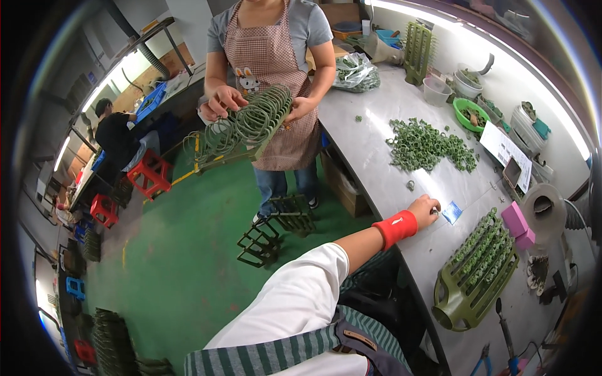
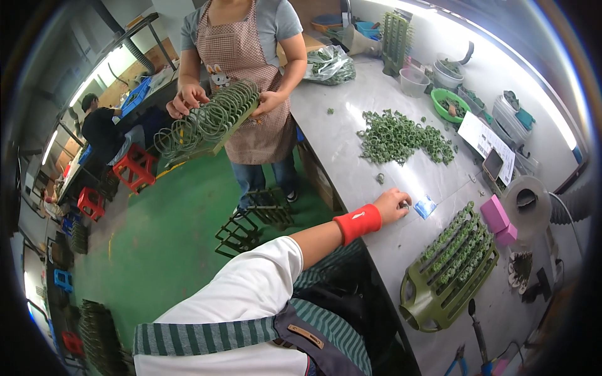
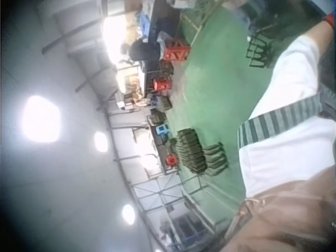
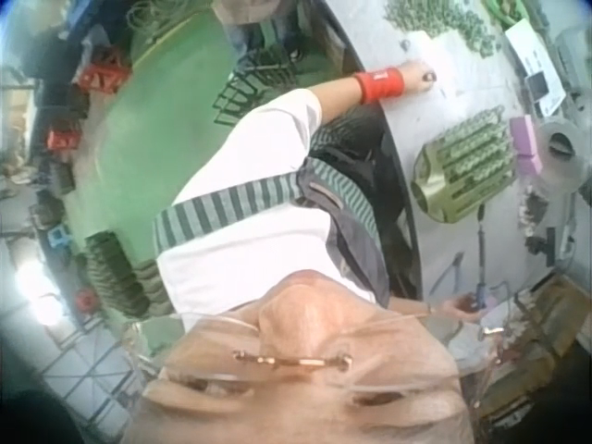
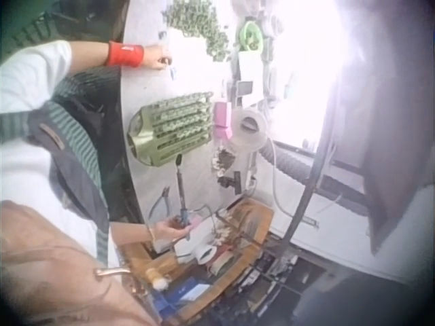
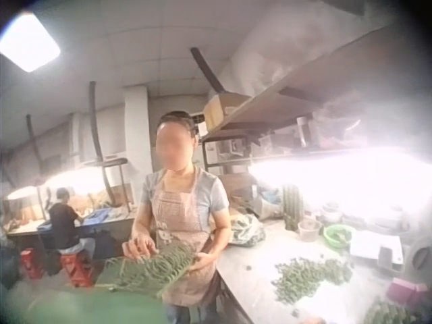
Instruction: The person places small green plastic pieces into a green rack, using a soldering iron to melt and bond the plastic components together, then holds up a finished green frame to show another person.
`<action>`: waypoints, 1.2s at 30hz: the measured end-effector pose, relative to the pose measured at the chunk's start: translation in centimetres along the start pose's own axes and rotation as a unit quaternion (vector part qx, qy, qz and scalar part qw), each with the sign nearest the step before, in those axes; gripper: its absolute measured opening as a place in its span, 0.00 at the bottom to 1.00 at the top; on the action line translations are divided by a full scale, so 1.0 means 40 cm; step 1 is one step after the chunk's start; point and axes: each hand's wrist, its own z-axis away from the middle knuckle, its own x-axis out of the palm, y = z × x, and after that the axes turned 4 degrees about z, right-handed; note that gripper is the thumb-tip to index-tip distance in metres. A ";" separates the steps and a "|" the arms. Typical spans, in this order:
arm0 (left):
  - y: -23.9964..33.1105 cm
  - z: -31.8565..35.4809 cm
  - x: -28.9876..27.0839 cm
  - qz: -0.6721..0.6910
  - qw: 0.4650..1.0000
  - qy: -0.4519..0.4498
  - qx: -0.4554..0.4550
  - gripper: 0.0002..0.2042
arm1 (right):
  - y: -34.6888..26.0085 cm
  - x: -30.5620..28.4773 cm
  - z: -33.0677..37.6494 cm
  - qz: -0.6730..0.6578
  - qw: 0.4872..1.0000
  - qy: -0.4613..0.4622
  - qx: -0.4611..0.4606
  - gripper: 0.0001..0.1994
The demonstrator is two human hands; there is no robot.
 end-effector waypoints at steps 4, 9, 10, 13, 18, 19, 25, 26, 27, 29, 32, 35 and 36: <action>0.090 0.052 -0.061 -0.013 1.000 0.015 -0.017 0.24 | 0.018 -0.032 -0.008 0.170 0.982 -0.060 -0.058 0.30; 0.199 0.228 -0.332 0.031 0.988 0.125 0.088 0.18 | 0.114 -0.052 0.002 -0.144 0.982 0.007 0.120 0.32; 0.203 0.273 -0.393 -0.009 0.980 0.182 0.085 0.15 | 0.117 -0.054 0.002 -0.144 0.982 0.008 0.118 0.32; 0.162 0.401 -0.567 0.020 0.949 0.315 0.010 0.08 | 0.130 -0.055 0.000 -0.089 0.992 0.007 0.089 0.32; 0.160 0.539 -0.743 0.277 0.803 0.524 -0.066 0.14 | 0.093 -0.042 -0.021 -0.172 0.973 0.023 0.150 0.27; 0.169 0.559 -0.766 0.328 0.779 0.532 -0.052 0.17 | 0.049 -0.021 -0.021 -0.181 0.969 0.027 0.166 0.24; 0.159 0.575 -0.854 0.454 0.748 0.483 -0.010 0.14 | -0.076 -0.021 -0.013 0.024 0.997 -0.028 0.069 0.17; 0.150 0.575 -0.859 0.456 0.748 0.483 -0.004 0.13 | -0.070 -0.023 -0.021 0.016 0.998 -0.021 0.065 0.18; 0.147 0.569 -0.856 0.460 0.747 0.480 -0.003 0.13 | -0.049 -0.032 -0.023 -0.001 0.998 -0.011 0.069 0.19; 0.144 0.567 -0.851 0.480 0.731 0.485 0.010 0.09 | -0.006 -0.040 -0.027 -0.029 0.996 0.007 0.082 0.20; 0.141 0.567 -0.834 0.504 0.711 0.490 0.016 0.09 | 0.090 -0.059 -0.026 -0.060 0.993 0.028 0.100 0.23; 0.129 0.564 -0.801 0.523 0.701 0.484 0.010 0.07 | 0.209 -0.100 -0.026 -0.086 0.989 0.052 0.112 0.26; 0.130 0.562 -0.792 0.524 0.700 0.485 0.009 0.07 | 0.250 -0.118 -0.029 -0.100 0.986 0.059 0.118 0.27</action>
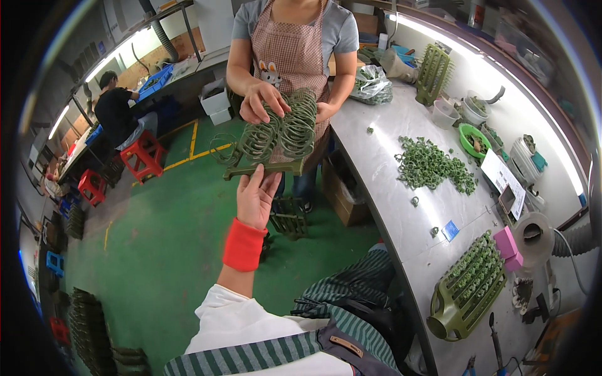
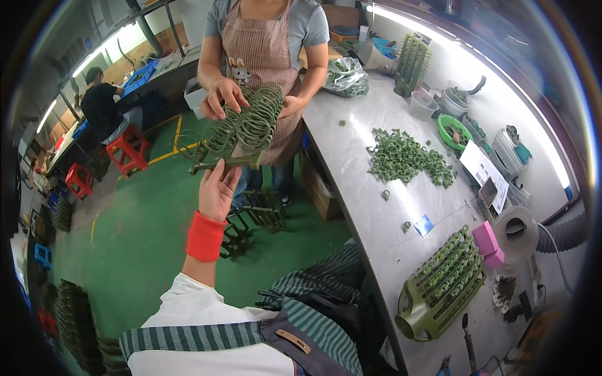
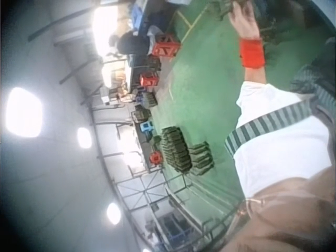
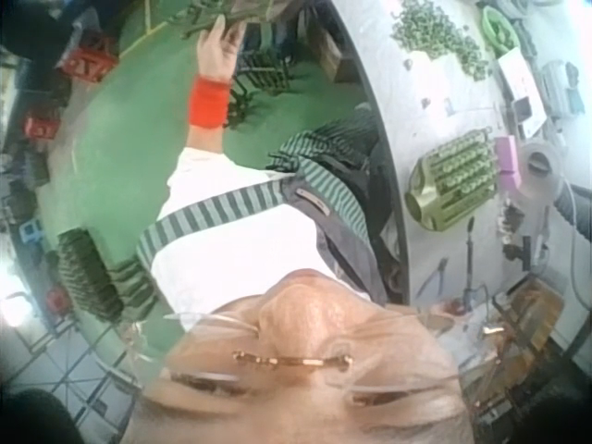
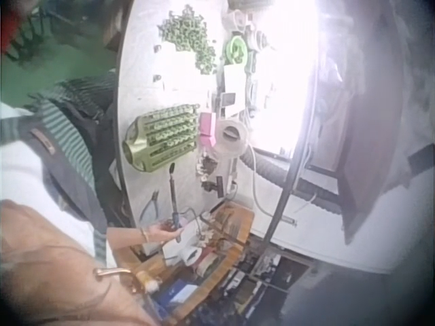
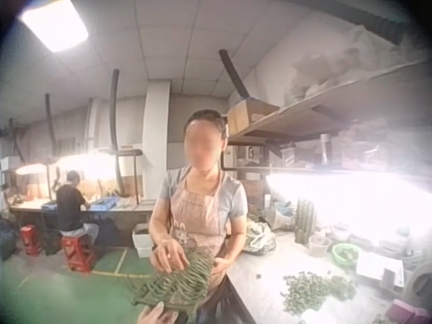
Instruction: The person places small green plastic pieces into a green rack, using a soldering iron to melt and bond the plastic components together, then holds up a finished green frame to show another person.
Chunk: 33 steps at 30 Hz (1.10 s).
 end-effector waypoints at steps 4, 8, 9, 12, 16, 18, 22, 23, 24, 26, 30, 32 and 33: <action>-0.037 0.016 -0.006 0.006 1.000 0.005 -0.019 0.05 | 0.058 -0.025 -0.019 0.010 0.999 0.029 -0.008 0.28; -0.056 0.032 -0.007 0.008 1.000 0.006 -0.027 0.04 | 0.046 0.006 -0.008 0.139 0.984 0.086 -0.071 0.22; -0.057 0.035 -0.009 0.004 0.999 0.007 -0.031 0.04 | 0.041 0.017 -0.003 0.127 0.984 0.101 -0.077 0.19; -0.069 0.043 -0.014 -0.004 0.999 0.010 -0.043 0.05 | 0.007 0.017 0.002 0.088 0.994 0.032 -0.064 0.17; -0.093 0.053 -0.015 -0.002 0.998 0.007 -0.063 0.05 | -0.018 0.026 0.009 0.117 0.988 0.059 -0.085 0.18; -0.103 0.060 -0.018 -0.006 0.998 0.014 -0.061 0.06 | -0.039 0.020 0.012 0.160 0.981 0.001 -0.113 0.18; -0.110 0.068 -0.023 -0.006 0.998 0.015 -0.068 0.06 | -0.053 0.004 0.006 0.298 0.944 0.025 -0.138 0.17; -0.110 0.071 -0.019 -0.007 0.997 0.022 -0.074 0.06 | -0.048 -0.008 -0.003 0.352 0.915 0.044 -0.192 0.16; -0.112 0.072 -0.016 -0.007 0.996 0.028 -0.079 0.06 | -0.042 -0.014 -0.008 0.405 0.879 0.063 -0.245 0.16; -0.122 0.069 -0.020 -0.005 0.996 0.028 -0.084 0.07 | -0.029 -0.022 -0.016 0.373 0.892 0.080 -0.242 0.16; -0.098 0.064 -0.052 -0.002 0.996 0.035 -0.078 0.07 | -0.032 0.010 0.002 0.341 0.904 0.082 -0.243 0.17; -0.093 0.054 -0.061 -0.003 0.996 0.039 -0.079 0.06 | -0.045 0.016 0.014 0.335 0.910 0.063 -0.237 0.18; -0.101 0.051 -0.058 -0.003 0.996 0.039 -0.082 0.05 | -0.060 0.014 0.019 0.332 0.913 0.048 -0.231 0.19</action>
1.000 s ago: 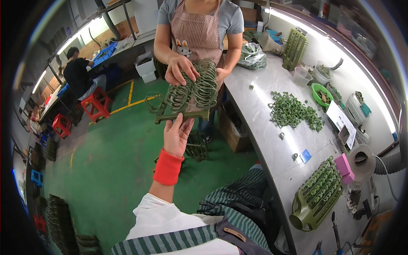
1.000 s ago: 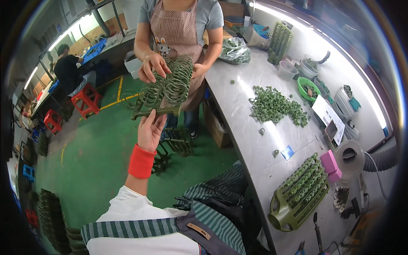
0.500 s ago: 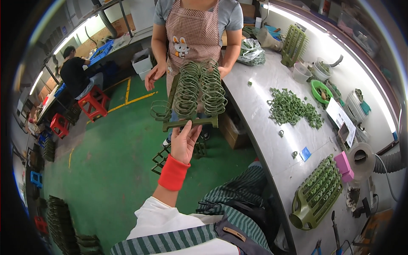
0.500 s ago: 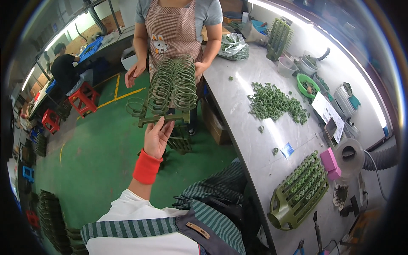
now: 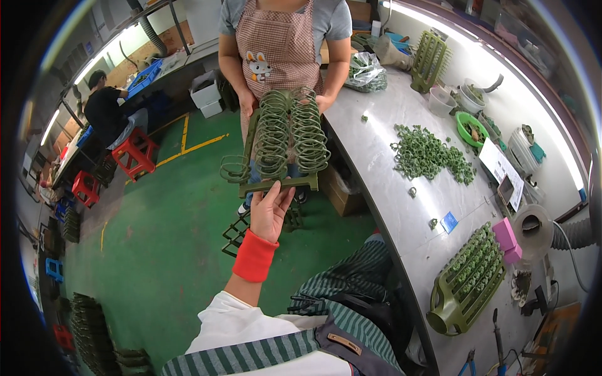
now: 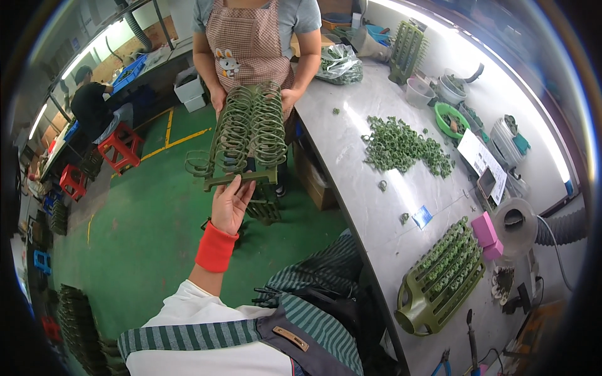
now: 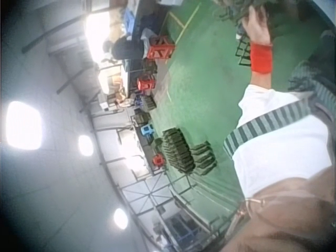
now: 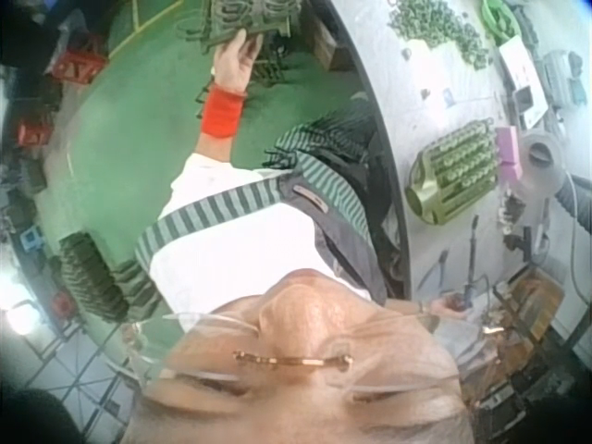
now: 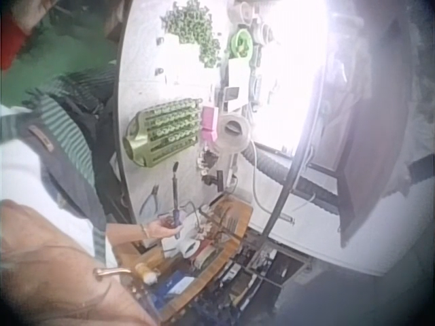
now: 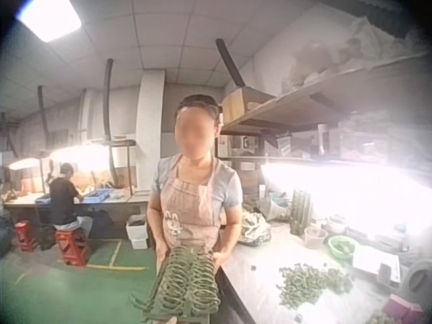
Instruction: The person places small green plastic pieces into a green rack, using a soldering iron to melt and bond the plastic components together, then holds up a finished green frame to show another person.
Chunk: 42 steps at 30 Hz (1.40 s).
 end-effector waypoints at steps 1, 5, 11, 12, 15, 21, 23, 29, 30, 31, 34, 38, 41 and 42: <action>-0.005 -0.008 0.002 -0.003 1.000 -0.004 -0.004 0.05 | -0.011 -0.010 0.001 0.005 1.000 0.000 0.004 0.19; -0.065 -0.059 -0.043 -0.051 0.995 -0.044 -0.073 0.06 | -0.090 -0.090 -0.038 -0.100 0.979 -0.156 0.089 0.21; -0.012 -0.175 -0.282 -0.077 0.987 -0.087 -0.110 0.19 | -0.165 0.060 -0.176 -0.301 0.903 -0.068 0.299 0.13; -0.001 -0.161 -0.236 -0.079 0.991 -0.016 -0.102 0.20 | -0.173 0.080 -0.230 -0.436 0.775 -0.031 0.456 0.10; -0.023 -0.121 -0.124 -0.090 0.989 0.026 -0.117 0.21 | -0.109 0.113 -0.318 -0.442 0.747 0.061 0.493 0.11; 0.003 -0.122 -0.096 -0.122 0.989 0.042 -0.073 0.21 | 0.195 0.353 -0.451 -0.488 0.709 -0.004 0.509 0.08; 0.045 -0.143 -0.133 -0.075 0.989 0.041 -0.123 0.20 | 0.348 0.462 -0.505 -0.519 0.703 -0.075 0.481 0.07; -0.094 -0.161 -0.091 -0.066 0.990 0.004 -0.121 0.08 | 0.785 0.564 -0.660 -0.556 0.664 -0.314 0.388 0.23; -0.106 -0.131 -0.040 -0.064 0.992 0.043 -0.105 0.09 | 0.797 0.600 -0.633 -0.512 0.680 -0.271 0.449 0.23; -0.125 -0.119 -0.007 -0.036 0.994 0.052 -0.094 0.09 | 0.798 0.601 -0.637 -0.467 0.694 -0.218 0.503 0.23; -0.062 -0.064 0.027 -0.060 0.995 0.050 -0.061 0.10 | 0.719 0.685 -0.498 -0.352 0.710 -0.198 0.577 0.23; -0.054 -0.010 0.032 -0.051 0.995 0.069 -0.044 0.11 | 0.544 0.641 -0.485 -0.306 0.734 -0.246 0.554 0.22; -0.085 -0.018 0.021 -0.033 0.996 0.060 -0.058 0.09 | 0.441 0.583 -0.523 -0.293 0.752 -0.260 0.530 0.21; -0.082 -0.018 0.024 -0.029 0.996 0.063 -0.057 0.07 | 0.406 0.581 -0.528 -0.294 0.753 -0.266 0.526 0.21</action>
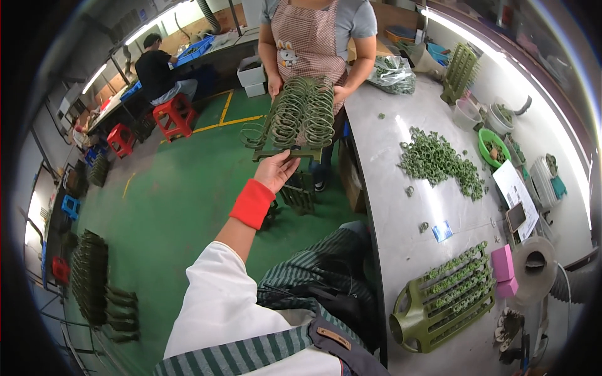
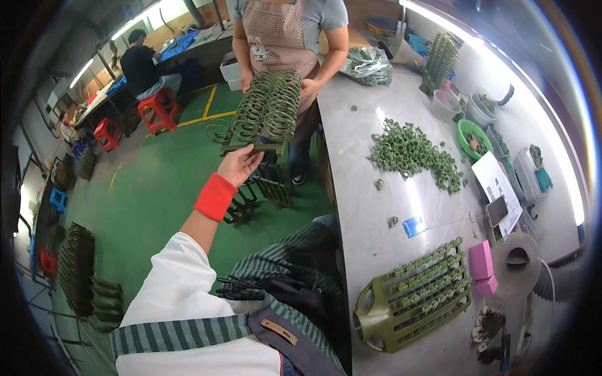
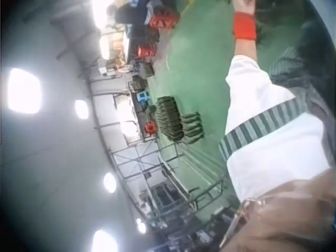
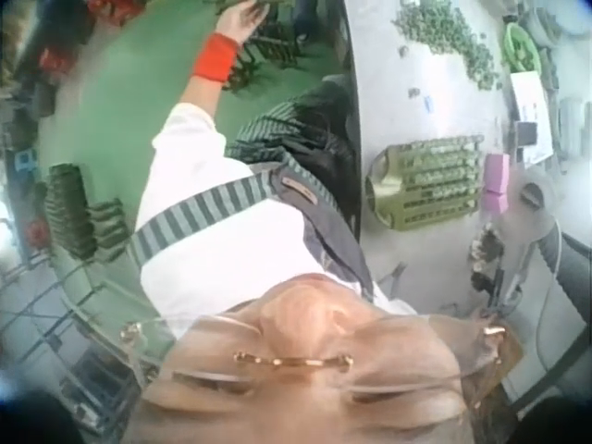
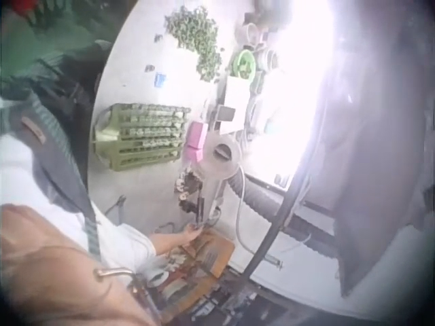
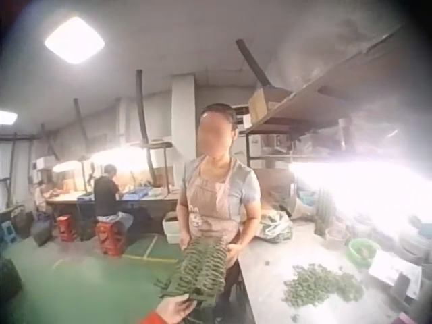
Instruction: The person places small green plastic pieces into a green rack, using a soldering iron to melt and bond the plastic components together, then holds up a finished green frame to show another person.
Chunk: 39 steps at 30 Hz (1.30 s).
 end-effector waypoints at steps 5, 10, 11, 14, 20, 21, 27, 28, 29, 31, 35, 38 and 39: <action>0.018 0.024 0.017 -0.021 1.000 -0.017 -0.002 0.07 | -0.012 0.070 0.065 0.023 1.000 -0.022 -0.001 0.20; 0.004 0.004 0.037 -0.013 1.000 -0.024 -0.005 0.07 | -0.039 0.041 0.040 -0.008 1.000 0.013 0.011 0.16; -0.002 0.000 0.032 -0.015 0.999 -0.029 -0.008 0.07 | -0.040 0.041 0.037 -0.008 1.000 0.013 0.008 0.15; 0.000 -0.008 0.021 -0.025 0.999 -0.031 -0.012 0.08 | -0.032 0.049 0.036 -0.011 1.000 0.006 0.009 0.13; 0.007 0.010 0.017 -0.048 0.999 -0.002 0.000 0.07 | 0.013 0.058 -0.006 -0.009 1.000 -0.013 0.013 0.09; 0.002 0.009 0.021 -0.046 0.999 -0.004 -0.002 0.07 | 0.022 0.028 -0.031 0.009 1.000 -0.013 -0.022 0.08; -0.031 -0.012 0.032 -0.026 0.999 -0.013 -0.018 0.07 | 0.080 -0.126 -0.189 0.338 0.844 -0.135 -0.394 0.08; -0.037 -0.019 0.015 -0.019 0.999 -0.014 -0.021 0.07 | 0.051 -0.126 -0.214 0.340 0.840 -0.133 -0.401 0.08; -0.038 -0.024 -0.031 -0.014 1.000 -0.001 -0.022 0.07 | 0.022 -0.088 -0.246 0.172 0.956 -0.146 -0.188 0.07; -0.055 -0.033 -0.003 -0.010 0.999 -0.012 -0.037 0.08 | 0.008 -0.109 -0.227 -0.031 0.991 -0.126 0.042 0.07; -0.011 0.013 0.022 -0.042 0.999 0.010 -0.025 0.09 | 0.082 0.004 -0.168 -0.009 0.997 -0.061 0.039 0.08; -0.037 -0.014 -0.012 -0.028 0.999 -0.004 -0.039 0.09 | -0.032 -0.029 -0.181 0.004 0.998 -0.066 -0.007 0.09; -0.034 -0.010 -0.007 -0.034 0.999 -0.008 -0.037 0.09 | -0.041 -0.026 -0.175 0.013 0.997 -0.070 -0.025 0.09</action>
